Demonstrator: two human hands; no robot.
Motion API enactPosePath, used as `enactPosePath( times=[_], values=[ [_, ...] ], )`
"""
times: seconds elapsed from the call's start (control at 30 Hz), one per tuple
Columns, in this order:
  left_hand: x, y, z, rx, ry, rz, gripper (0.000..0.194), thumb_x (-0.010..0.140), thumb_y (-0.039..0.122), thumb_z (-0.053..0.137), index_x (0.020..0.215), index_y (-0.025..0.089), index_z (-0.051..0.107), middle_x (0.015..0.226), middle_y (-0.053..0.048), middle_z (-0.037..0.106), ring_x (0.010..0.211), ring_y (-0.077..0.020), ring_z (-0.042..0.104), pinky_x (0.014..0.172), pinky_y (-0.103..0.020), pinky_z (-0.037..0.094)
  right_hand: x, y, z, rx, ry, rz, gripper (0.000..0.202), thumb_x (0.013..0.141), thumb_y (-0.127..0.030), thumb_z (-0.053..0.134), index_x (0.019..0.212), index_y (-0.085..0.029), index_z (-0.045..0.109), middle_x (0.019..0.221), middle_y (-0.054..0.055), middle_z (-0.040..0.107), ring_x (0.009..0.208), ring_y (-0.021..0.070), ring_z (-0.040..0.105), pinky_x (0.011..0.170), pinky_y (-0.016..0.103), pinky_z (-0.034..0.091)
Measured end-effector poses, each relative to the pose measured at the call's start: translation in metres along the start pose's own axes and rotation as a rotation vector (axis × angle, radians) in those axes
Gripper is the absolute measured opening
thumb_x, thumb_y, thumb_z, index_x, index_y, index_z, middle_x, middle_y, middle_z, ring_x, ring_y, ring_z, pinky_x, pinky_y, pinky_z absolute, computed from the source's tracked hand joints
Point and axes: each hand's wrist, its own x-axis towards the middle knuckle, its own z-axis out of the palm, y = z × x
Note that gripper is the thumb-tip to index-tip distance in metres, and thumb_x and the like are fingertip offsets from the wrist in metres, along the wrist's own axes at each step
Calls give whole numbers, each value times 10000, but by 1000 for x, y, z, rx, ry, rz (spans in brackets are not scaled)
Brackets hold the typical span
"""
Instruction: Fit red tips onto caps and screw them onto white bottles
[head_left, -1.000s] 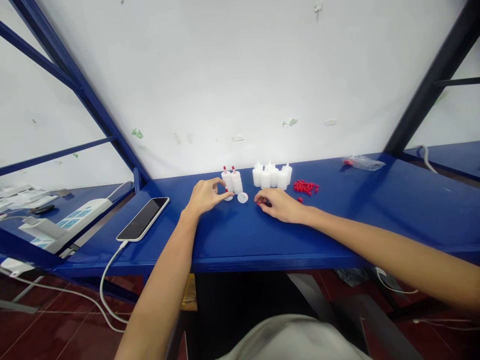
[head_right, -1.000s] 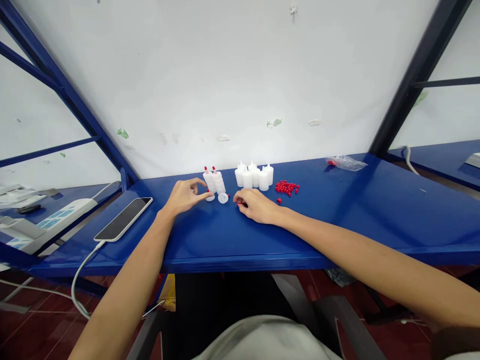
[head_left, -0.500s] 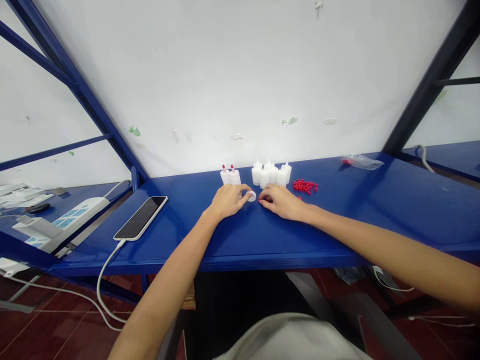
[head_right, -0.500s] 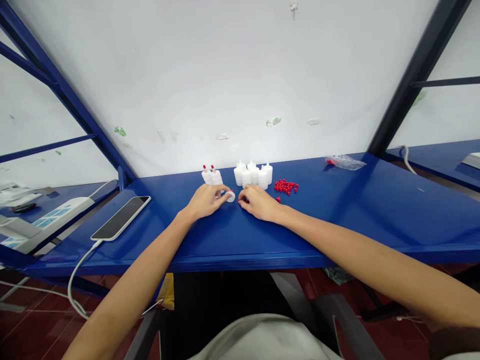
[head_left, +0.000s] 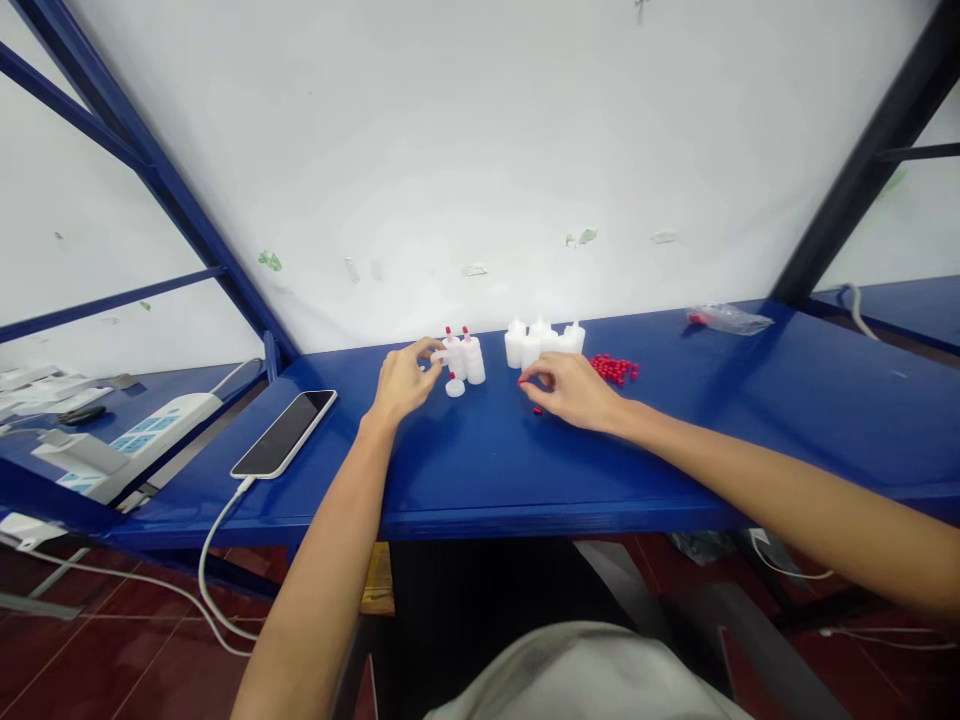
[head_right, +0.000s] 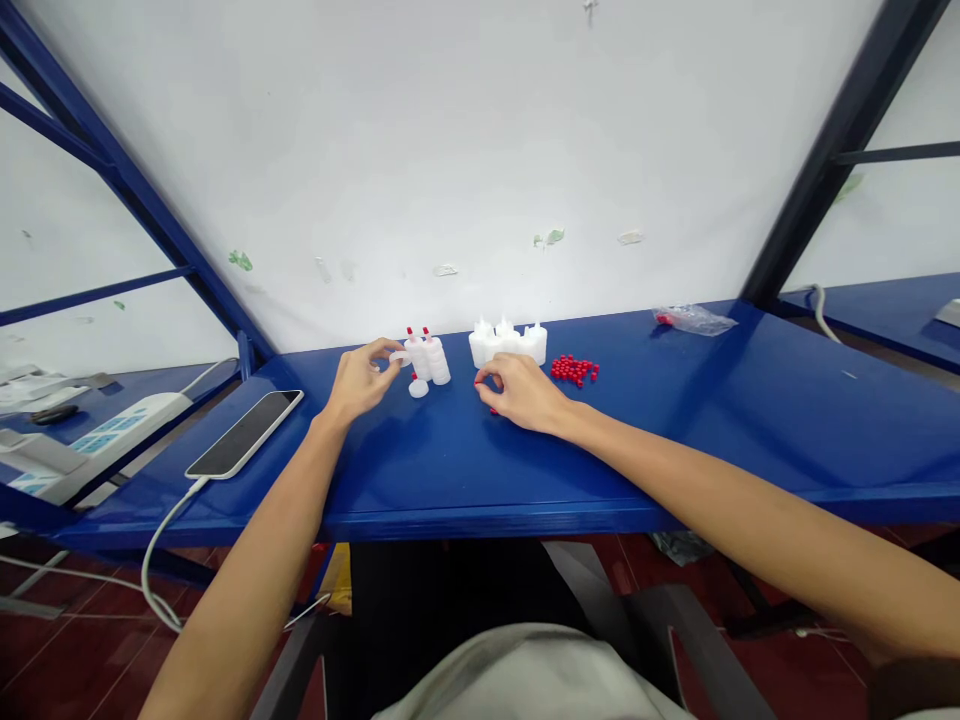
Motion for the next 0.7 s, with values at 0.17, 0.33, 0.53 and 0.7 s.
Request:
enactPosePath(
  times=[0.17,0.33,0.53,0.7],
  values=[
    [0,3,-1,-59,21,-22,251,800,260,608,971,206,784,947,-33,779,824,-184,685,761,-277,492,0,7,-12,-145,-81,-73,124,846,-213,609,846,-165,723,927,84,705,862,223,636,785,345,456],
    [-2,8,-5,-113,10,-41,352,835,455,646,990,178,799,862,-58,777,781,-201,676,715,-289,493,-3,0,-18,1,-225,24,128,841,-196,607,860,-165,729,787,52,748,703,185,671,679,298,490],
    [-2,6,-4,-188,-22,10,326,819,463,678,913,172,789,856,-61,768,721,-179,648,659,-286,463,-8,-6,-15,-103,-286,16,119,823,-185,631,869,-173,739,784,52,748,669,183,668,636,287,472],
    [-2,3,1,-242,-11,36,299,740,440,768,878,180,713,937,-46,749,819,-172,647,677,-266,438,-9,-4,-12,-205,-331,-9,134,834,-195,624,892,-196,745,819,48,750,716,198,674,632,285,447]
  ],
)
